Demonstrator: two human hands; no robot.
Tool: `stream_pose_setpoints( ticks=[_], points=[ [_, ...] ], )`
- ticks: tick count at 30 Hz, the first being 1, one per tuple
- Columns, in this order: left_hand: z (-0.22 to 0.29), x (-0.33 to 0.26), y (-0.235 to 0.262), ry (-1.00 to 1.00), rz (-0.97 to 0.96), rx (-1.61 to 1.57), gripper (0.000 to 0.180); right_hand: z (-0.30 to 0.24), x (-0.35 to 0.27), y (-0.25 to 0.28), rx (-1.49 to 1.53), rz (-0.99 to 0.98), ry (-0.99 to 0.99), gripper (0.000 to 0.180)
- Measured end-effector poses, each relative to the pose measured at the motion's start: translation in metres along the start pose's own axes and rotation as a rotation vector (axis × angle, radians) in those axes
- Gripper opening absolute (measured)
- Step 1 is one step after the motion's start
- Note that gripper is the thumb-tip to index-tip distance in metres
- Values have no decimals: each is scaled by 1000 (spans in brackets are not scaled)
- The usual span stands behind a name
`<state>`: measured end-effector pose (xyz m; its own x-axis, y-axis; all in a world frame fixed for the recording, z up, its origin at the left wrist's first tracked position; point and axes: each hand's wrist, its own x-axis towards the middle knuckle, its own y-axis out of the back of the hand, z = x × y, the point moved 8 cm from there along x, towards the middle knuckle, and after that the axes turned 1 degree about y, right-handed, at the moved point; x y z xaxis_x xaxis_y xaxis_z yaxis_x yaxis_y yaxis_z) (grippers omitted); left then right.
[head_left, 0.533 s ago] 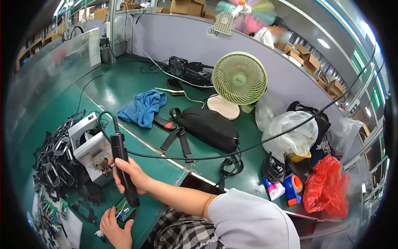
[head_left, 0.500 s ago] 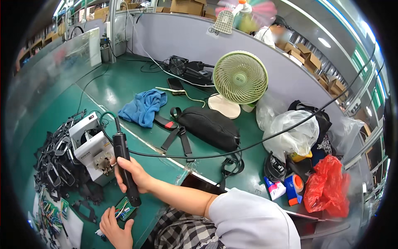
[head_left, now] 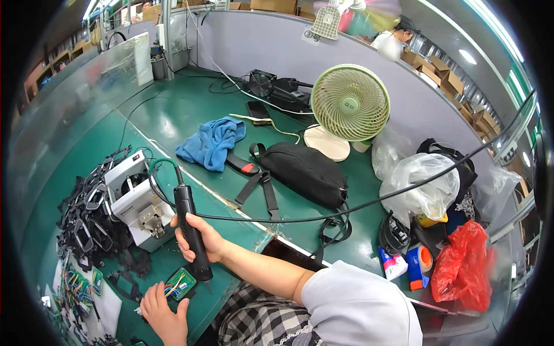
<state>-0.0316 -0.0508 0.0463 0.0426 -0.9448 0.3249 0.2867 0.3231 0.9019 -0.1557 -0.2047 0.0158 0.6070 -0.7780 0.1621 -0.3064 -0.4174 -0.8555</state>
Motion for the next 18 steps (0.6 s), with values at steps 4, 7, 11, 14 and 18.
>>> stream_pose_setpoints(
  ticks=[4, 7, 11, 14, 18],
  points=[
    [-16, -3, -18, 56, -20, -75, 64, 3, 0, -1, 30, -22, -13, 41],
    [-23, -3, -21, 93, -28, -159, 66, 3, 0, -1, 29, -41, -10, 42],
    [-19, -2, -12, 153, 34, -227, 57, 5, 0, -2, 16, -22, -17, 41],
    [-21, -5, -16, 182, 12, -236, 60, 5, -1, 0, -2, 6, -24, 40],
    [-20, -7, -20, 146, -6, -218, 61, 5, -3, 3, -32, 29, -27, 42]
  ],
)
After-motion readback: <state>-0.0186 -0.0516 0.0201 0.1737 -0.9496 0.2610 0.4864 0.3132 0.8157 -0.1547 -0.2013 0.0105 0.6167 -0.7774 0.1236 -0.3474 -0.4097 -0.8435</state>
